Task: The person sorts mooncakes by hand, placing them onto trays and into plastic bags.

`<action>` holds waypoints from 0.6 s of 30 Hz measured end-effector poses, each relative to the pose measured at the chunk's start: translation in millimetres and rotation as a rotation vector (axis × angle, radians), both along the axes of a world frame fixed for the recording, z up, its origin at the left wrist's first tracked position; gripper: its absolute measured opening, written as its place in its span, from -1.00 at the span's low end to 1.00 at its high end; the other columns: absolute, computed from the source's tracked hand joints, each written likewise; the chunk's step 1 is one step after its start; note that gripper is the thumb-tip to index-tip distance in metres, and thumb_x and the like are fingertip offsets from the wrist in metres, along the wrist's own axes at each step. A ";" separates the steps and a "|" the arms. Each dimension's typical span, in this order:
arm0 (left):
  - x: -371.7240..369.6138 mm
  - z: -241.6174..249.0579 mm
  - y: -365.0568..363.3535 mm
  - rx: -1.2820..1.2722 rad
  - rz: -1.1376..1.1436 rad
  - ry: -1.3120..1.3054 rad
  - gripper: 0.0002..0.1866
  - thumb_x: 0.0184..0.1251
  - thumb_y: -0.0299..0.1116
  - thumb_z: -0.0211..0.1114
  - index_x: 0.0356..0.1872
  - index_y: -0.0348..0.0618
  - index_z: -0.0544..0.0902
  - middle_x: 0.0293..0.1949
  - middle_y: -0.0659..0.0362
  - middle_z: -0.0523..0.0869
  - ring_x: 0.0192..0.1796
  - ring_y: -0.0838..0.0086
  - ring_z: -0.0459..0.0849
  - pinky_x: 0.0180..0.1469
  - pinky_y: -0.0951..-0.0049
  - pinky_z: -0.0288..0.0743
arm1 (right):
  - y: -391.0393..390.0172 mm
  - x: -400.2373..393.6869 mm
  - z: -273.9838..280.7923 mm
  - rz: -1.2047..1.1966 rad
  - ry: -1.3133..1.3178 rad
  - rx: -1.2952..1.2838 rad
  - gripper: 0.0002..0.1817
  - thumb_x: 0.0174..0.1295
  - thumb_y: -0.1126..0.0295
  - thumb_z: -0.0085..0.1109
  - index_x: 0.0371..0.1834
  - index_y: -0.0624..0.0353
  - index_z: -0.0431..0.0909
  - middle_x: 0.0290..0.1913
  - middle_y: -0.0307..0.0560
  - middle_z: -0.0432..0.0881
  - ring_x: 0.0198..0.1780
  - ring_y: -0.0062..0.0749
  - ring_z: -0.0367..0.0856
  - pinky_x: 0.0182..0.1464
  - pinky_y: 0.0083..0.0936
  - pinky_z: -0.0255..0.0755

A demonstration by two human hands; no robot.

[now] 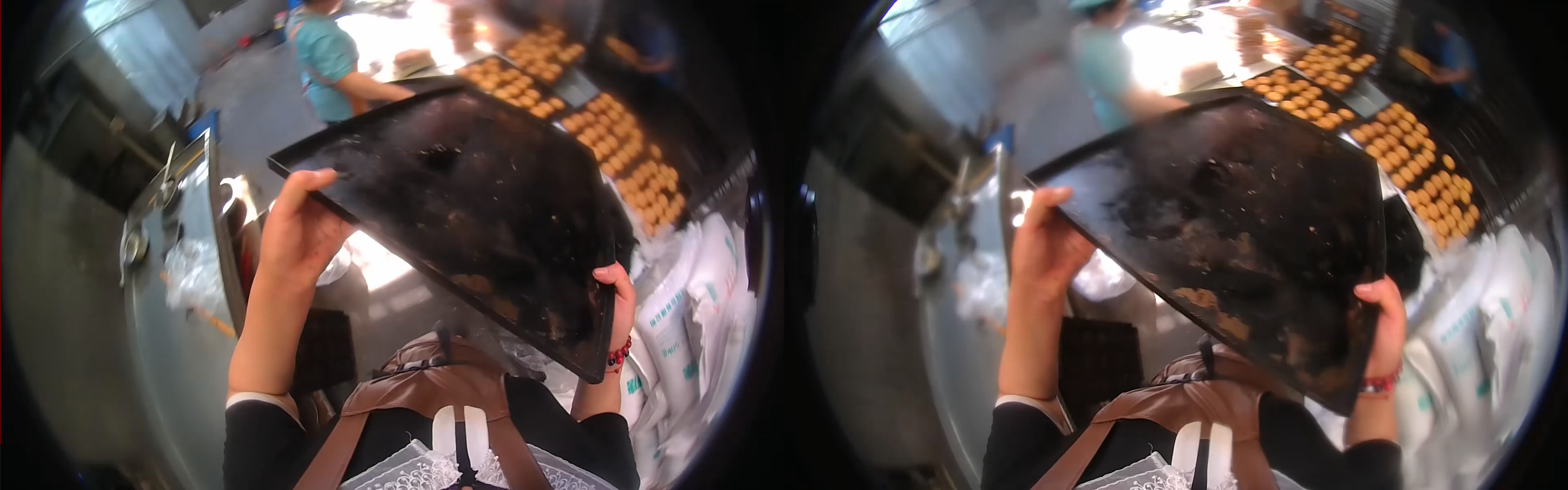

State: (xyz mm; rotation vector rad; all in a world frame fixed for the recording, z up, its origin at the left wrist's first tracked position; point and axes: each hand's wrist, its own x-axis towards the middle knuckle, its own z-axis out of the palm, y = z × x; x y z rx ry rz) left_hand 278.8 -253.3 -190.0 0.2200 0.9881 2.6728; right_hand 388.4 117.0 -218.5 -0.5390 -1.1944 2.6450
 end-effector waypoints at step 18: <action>111.8 -126.6 -224.2 -0.738 0.600 -0.424 -0.91 0.09 -0.45 0.38 -0.37 -0.17 0.68 -0.41 0.20 0.71 -0.39 0.45 0.69 -0.39 0.43 0.57 | -219.0 -36.8 -249.7 1.208 -0.380 -0.042 -0.56 0.56 0.18 0.15 0.27 0.31 0.45 0.01 0.26 0.75 -0.06 -0.07 0.81 0.02 -0.24 0.71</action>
